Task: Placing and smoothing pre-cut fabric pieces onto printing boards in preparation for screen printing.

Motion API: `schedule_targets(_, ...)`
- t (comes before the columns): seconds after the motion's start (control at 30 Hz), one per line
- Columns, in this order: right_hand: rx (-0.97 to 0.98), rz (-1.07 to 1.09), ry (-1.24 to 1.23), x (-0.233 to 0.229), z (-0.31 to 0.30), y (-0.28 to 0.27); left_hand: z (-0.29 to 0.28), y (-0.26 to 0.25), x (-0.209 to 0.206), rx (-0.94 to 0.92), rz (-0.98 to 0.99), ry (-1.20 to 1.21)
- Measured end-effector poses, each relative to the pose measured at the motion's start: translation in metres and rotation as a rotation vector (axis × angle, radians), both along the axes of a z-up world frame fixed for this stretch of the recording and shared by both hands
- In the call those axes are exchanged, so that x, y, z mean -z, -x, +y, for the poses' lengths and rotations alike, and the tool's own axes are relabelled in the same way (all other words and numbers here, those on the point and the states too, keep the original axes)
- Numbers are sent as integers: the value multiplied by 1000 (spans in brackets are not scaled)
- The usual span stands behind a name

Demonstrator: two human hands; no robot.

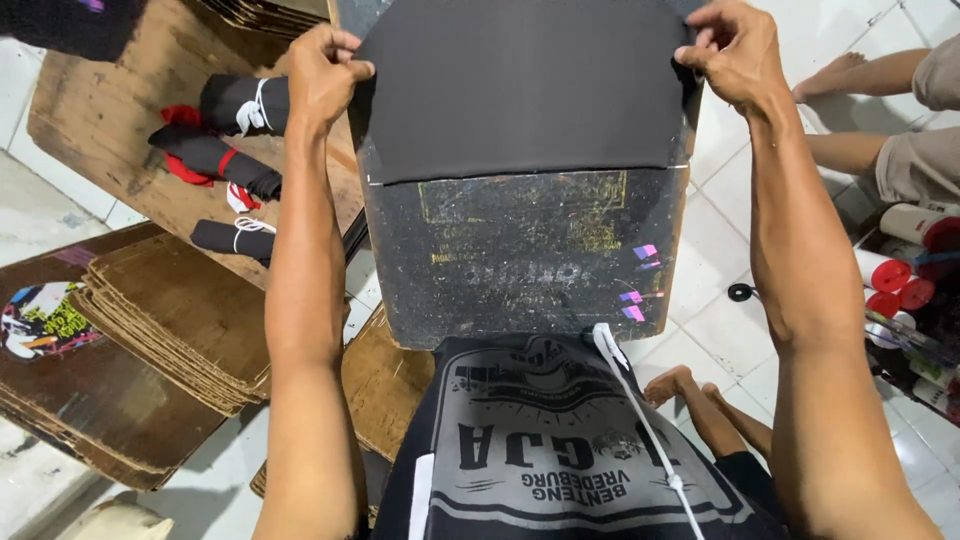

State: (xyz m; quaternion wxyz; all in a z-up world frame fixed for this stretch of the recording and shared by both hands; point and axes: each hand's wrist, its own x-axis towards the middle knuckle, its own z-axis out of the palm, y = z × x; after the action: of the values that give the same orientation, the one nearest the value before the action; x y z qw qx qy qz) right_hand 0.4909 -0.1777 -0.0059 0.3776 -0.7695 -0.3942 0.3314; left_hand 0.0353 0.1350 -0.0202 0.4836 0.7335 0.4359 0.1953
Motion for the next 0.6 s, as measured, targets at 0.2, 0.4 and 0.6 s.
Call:
schedule_targets(0.2, -27, -73, -19, 34, -9, -27, 9, 12, 7, 28, 83, -106)
schedule_targets(0.4, 69, 7, -44, 43, -13, -33, 12, 22, 10, 26, 102, -86)
schedule_targets(0.6, 93, -22, -160, 43, -13, -25, 10, 22, 6, -24, 59, -96)
